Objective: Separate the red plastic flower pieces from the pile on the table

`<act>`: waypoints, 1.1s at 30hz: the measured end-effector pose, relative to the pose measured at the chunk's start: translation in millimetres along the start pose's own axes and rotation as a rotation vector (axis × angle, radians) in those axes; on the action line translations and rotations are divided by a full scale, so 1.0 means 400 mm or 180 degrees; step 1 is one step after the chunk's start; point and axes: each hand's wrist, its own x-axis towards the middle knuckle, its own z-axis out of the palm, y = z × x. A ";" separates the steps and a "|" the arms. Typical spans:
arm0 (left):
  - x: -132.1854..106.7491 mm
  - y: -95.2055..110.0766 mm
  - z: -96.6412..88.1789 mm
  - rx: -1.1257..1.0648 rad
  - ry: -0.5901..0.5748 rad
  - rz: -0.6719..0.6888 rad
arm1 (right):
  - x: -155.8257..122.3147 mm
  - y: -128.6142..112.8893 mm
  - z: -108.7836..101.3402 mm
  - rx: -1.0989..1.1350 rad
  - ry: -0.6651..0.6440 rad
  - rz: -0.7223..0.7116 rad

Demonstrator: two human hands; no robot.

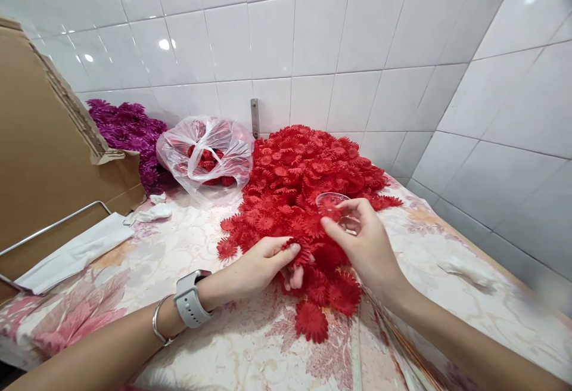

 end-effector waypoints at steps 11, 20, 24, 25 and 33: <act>0.007 -0.022 -0.028 0.0024 0.0268 -0.0115 | -0.042 -0.033 0.006 -0.0441 -0.1553 -0.1410; -0.001 0.000 -0.012 -0.0431 -0.0313 -0.0123 | -0.010 -0.033 -0.010 -0.0472 -0.1653 -0.1104; -0.003 0.008 -0.005 -0.0590 -0.0202 -0.0153 | -0.012 -0.029 -0.009 -0.0290 -0.1318 -0.0606; -0.002 0.007 -0.004 -0.0596 -0.0154 -0.0117 | -0.016 -0.028 -0.006 -0.0184 -0.1241 -0.0472; 0.000 0.002 -0.023 -0.0070 0.0166 0.0255 | -0.007 -0.024 -0.013 0.0118 -0.0158 -0.0265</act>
